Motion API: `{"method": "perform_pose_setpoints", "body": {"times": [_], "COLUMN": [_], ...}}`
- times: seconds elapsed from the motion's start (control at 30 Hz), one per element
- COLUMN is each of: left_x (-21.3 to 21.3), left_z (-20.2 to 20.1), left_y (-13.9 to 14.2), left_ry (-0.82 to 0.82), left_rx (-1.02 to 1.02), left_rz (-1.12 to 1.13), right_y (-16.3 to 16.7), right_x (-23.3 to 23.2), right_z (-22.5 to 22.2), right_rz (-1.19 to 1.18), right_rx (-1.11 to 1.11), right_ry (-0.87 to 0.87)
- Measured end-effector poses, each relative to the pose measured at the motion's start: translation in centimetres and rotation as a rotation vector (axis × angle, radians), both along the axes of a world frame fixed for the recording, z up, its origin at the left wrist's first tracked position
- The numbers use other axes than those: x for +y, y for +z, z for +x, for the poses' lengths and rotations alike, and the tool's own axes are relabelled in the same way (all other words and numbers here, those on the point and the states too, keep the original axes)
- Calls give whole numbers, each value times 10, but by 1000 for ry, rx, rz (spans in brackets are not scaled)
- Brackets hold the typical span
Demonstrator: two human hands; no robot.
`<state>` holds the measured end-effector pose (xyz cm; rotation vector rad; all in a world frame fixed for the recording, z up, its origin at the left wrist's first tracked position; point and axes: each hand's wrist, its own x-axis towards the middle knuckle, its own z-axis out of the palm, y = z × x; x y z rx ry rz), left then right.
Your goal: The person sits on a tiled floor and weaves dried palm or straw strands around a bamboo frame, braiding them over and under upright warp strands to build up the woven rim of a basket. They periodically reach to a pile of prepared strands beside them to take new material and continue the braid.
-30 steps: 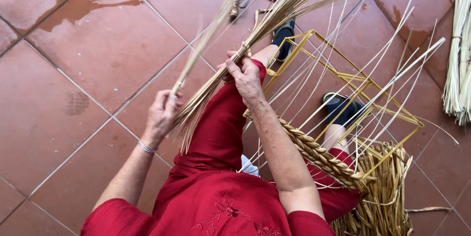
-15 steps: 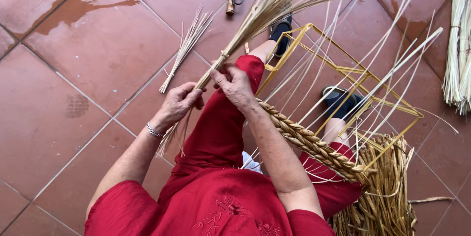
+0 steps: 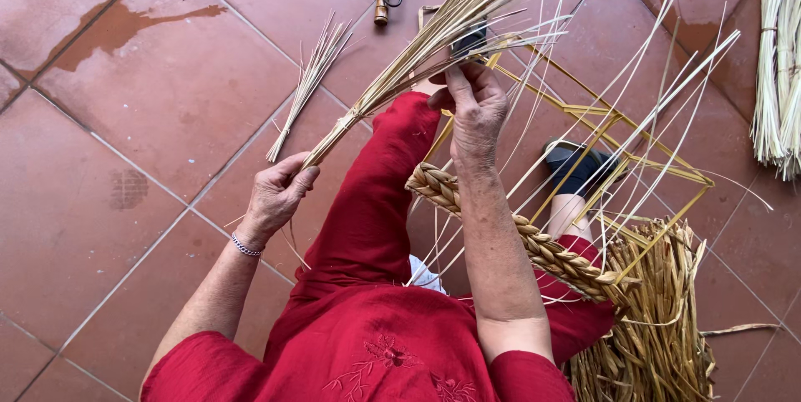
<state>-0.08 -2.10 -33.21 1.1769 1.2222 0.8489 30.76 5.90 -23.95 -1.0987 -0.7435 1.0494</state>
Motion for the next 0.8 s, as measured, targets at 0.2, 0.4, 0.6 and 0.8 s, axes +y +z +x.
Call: {"method": "perform_pose_setpoints", "body": {"times": [0.2,0.4,0.6,0.8], "left_x": [2,-2,-12,-35], "left_z": [3,11,-11,-42], "left_y": [0,2,28,31], "left_ry": [54,102,232,304], "left_rx": [-145,63,120,464], "left_rz": [-43,13,-6,196], "right_y": [-4,4,20,27], "right_x": [0,13,61,99], "right_z": [9,19,49,112], "right_rz": [-90,-93,62,110], "right_rx": [52,-7,-183,-57], "right_ry": [8,-68,-84,-58]}}
